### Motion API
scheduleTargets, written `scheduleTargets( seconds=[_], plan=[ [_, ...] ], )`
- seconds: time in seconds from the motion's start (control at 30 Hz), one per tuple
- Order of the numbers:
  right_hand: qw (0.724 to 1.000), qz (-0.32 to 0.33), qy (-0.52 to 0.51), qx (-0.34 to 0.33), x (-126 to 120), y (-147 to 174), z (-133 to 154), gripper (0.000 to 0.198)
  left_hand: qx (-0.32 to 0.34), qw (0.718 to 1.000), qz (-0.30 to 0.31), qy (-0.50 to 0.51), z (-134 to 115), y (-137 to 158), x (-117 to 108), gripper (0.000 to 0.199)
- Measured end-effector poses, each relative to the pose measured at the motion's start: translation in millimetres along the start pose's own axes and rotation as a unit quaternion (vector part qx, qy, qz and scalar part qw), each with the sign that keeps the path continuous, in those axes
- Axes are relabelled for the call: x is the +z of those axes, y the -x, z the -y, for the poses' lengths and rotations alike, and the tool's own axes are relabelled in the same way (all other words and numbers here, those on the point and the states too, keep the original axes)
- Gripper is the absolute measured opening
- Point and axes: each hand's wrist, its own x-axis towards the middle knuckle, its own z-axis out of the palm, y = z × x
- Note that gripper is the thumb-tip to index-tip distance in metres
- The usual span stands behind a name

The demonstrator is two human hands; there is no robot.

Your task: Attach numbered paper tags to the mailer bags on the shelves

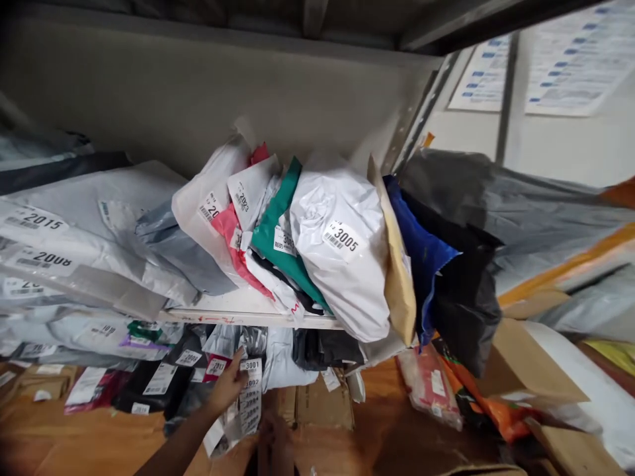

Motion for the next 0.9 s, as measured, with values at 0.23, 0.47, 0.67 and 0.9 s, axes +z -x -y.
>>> scheduleTargets(
  seconds=[0.23, 0.47, 0.67, 0.9],
  plan=[
    [0.981, 0.019, -0.025, -0.192, 54.2, -87.2, 52.0, 0.029, 0.036, 0.997, 0.037, 0.066, 50.7, 21.9, -37.9, 0.071],
    [0.92, 0.009, 0.296, -0.256, 164.7, -140.7, 48.8, 0.028, -0.016, 0.997, 0.027, 0.065, 129.2, 67.5, -65.8, 0.076],
    [0.917, -0.054, 0.32, -0.232, 149.7, -149.1, 22.2, 0.016, 0.041, 0.994, 0.104, 0.003, 122.0, 55.3, -94.1, 0.072],
    [0.917, -0.152, 0.328, -0.17, 84.4, -147.5, 17.6, 0.021, 0.052, 0.987, 0.129, -0.082, 79.6, 24.7, -104.5, 0.068]
  ],
)
